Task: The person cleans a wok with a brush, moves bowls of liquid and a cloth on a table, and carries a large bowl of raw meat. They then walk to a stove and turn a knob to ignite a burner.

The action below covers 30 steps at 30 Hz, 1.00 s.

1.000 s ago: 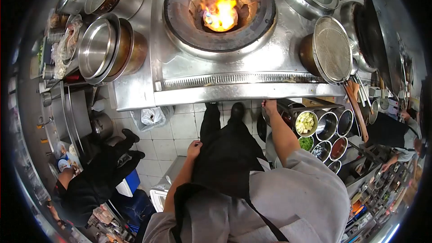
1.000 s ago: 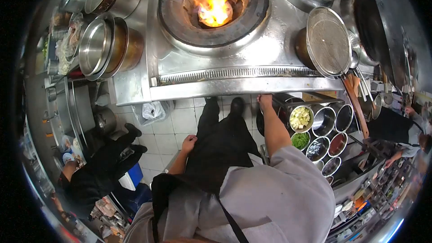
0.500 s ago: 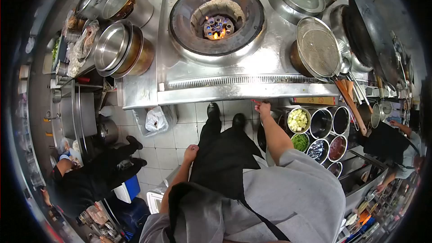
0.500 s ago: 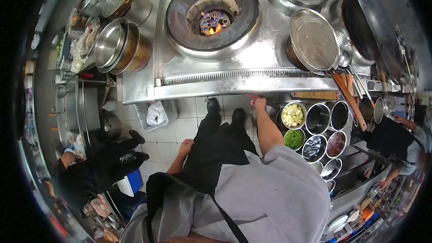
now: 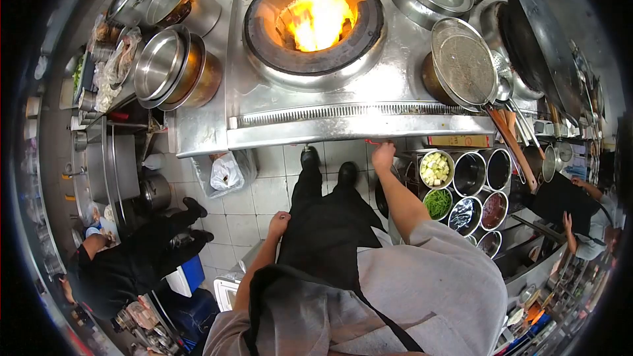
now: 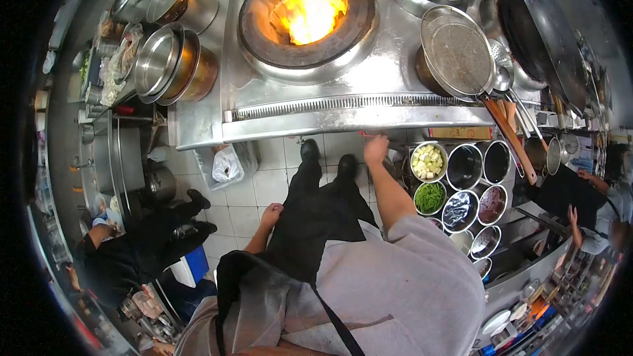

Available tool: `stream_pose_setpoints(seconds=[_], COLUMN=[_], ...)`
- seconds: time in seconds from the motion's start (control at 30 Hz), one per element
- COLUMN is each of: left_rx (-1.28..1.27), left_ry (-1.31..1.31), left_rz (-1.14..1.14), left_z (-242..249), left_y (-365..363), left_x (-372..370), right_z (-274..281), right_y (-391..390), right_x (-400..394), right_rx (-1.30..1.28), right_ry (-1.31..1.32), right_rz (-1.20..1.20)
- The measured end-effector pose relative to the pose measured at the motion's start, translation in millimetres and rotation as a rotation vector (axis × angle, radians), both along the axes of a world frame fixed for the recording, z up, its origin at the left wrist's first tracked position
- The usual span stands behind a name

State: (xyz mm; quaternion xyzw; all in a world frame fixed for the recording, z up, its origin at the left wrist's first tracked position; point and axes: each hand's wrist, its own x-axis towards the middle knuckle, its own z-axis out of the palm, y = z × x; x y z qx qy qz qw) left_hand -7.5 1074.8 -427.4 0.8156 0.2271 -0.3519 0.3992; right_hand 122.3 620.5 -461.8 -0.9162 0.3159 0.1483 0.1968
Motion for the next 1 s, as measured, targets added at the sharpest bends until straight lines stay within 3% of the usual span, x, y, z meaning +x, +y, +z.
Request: stream_pose_setpoints(seconds=[0.2,0.43,0.53,0.7,1.0], left_rx=[0.006,-0.005,0.007,0.057,0.034], left_ry=[0.002,0.037,0.021,-0.014,0.030], left_rz=[0.000,0.086,0.067,0.012,0.009], left_z=[22,31,22,19,28], left_y=[-12,-19,-17,-21,-27], left_x=[1,-3,-7,-4,1], right_z=[18,10,2,30,15], right_y=[22,16,10,4,10], right_x=[-15,-18,-21,-6,-2], right_rx=[-0.108,-0.022,-0.076,0.139,0.187], right_ry=[-0.075,0.023,-0.092,0.097,-0.002], right_rz=[0.153,0.098,0.128,0.023,-0.093])
